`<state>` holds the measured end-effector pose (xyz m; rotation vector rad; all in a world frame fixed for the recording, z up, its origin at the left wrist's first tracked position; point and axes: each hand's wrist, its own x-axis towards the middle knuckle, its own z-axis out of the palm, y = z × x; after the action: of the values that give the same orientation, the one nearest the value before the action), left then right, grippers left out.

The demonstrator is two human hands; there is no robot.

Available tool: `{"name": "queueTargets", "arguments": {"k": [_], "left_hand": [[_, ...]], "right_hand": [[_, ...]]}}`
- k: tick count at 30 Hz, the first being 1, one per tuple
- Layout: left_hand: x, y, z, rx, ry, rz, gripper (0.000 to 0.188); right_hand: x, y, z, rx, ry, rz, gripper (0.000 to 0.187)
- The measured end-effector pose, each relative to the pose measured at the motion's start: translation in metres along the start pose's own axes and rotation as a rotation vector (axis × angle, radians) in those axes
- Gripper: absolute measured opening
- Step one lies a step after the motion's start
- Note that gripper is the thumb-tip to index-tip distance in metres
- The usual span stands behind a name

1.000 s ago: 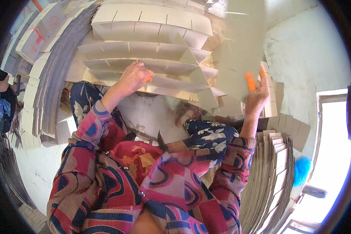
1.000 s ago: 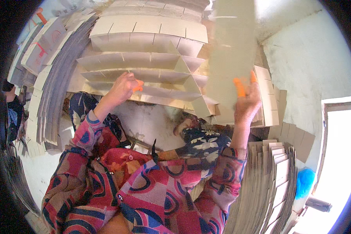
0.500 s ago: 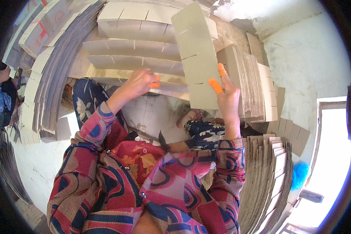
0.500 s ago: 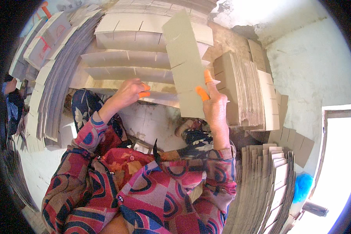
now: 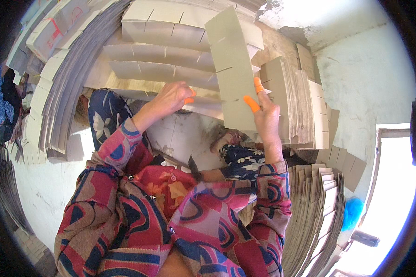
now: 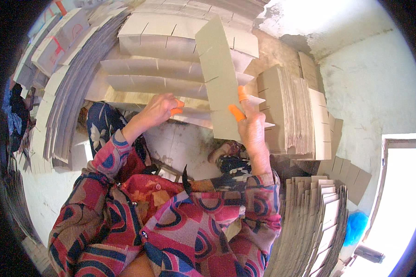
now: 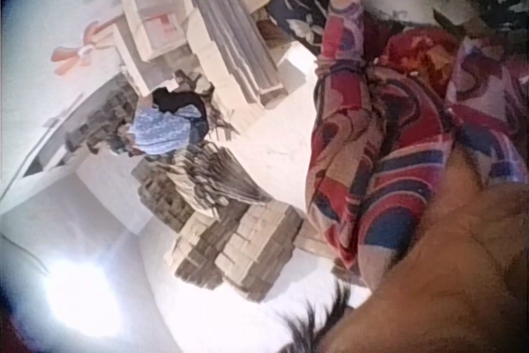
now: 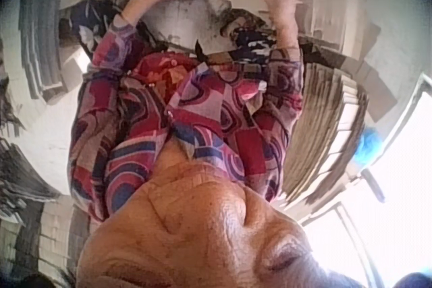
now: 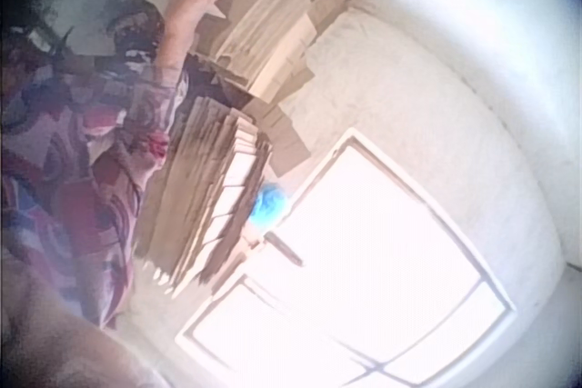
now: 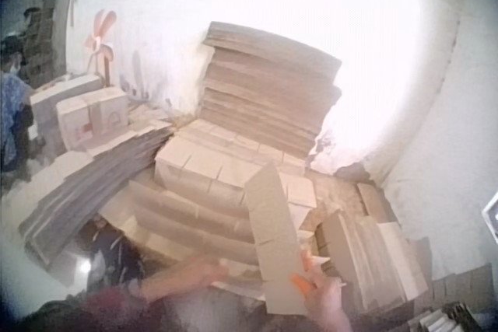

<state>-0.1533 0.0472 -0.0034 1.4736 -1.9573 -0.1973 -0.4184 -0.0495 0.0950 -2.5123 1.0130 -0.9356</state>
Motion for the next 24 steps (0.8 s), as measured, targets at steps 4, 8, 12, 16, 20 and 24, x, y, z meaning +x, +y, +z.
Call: {"name": "queueTargets", "arguments": {"k": [4, 8, 12, 16, 20, 24], "left_hand": [[0.001, 0.006, -0.013, -0.019, -0.121, -0.126, 0.024], [0.031, 0.006, -0.042, 0.051, -0.12, -0.154, 0.03], [0.064, -0.041, -0.051, 0.337, 0.155, -0.053, 0.026], [0.094, -0.082, -0.043, 0.561, 0.072, 0.027, 0.02], [0.093, -0.1, -0.03, 0.499, -0.018, -0.027, 0.012], [0.099, -0.096, -0.026, 0.448, -0.04, -0.134, 0.005]], "right_hand": [[0.004, -0.017, -0.013, 0.045, -0.092, 0.2, 0.059], [-0.008, 0.004, 0.002, 0.049, -0.099, 0.057, 0.058], [-0.005, 0.0, 0.015, 0.189, -0.163, 0.029, 0.062], [0.001, 0.001, 0.02, 0.221, -0.228, 0.083, 0.066], [0.008, 0.008, 0.023, 0.089, -0.227, -0.031, 0.057], [0.018, 0.014, 0.029, 0.108, -0.263, -0.156, 0.056]]}}
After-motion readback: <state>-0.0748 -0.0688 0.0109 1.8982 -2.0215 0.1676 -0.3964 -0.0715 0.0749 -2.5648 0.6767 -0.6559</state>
